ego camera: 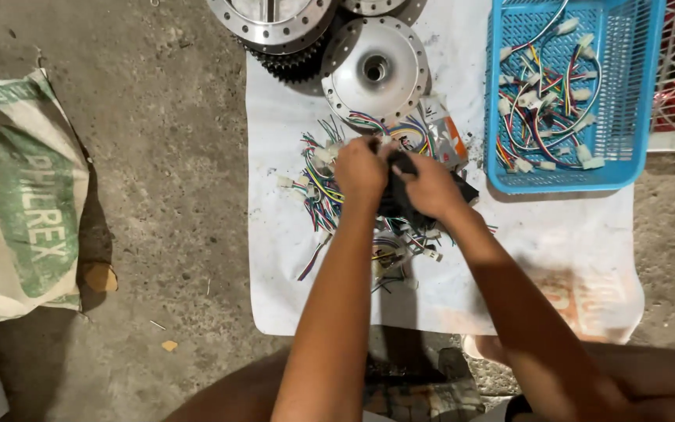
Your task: Untangling and inspecting a motorcycle wiring harness and hub component
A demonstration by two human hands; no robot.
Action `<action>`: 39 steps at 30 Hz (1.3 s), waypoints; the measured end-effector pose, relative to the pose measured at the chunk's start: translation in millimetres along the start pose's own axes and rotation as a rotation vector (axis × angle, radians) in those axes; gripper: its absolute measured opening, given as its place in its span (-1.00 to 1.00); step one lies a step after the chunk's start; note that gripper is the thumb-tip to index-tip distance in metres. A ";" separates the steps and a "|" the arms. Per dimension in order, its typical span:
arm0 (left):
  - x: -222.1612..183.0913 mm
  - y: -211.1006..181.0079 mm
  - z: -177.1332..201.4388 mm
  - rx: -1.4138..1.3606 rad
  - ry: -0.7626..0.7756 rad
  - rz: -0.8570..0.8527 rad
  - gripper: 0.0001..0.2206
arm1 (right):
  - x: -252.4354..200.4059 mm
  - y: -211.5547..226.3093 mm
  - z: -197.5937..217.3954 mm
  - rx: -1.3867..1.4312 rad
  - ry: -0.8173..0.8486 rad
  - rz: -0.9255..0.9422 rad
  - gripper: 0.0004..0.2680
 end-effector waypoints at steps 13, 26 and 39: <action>7.9 -9.5 -10.5 -0.036 0.084 0.010 -0.73 | -14.5 -66.0 21.1 0.134 -0.226 -0.194 -0.80; -76.8 -84.3 222.0 -0.313 -0.095 -0.492 -0.84 | -116.8 186.6 130.9 0.569 -0.366 0.196 -0.84; -229.1 -127.6 310.7 -0.581 -0.338 -0.700 -0.85 | -198.7 264.5 122.3 1.025 -0.484 0.238 -0.56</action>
Point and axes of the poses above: each hand's wrist, its own x-axis towards the middle knuckle, its own z-axis out of the back of the hand, y = z × x, the point moved 5 cm from there along x, towards the middle knuckle, and after that the axes turned 14 degrees about x, right-handed, at the moved point
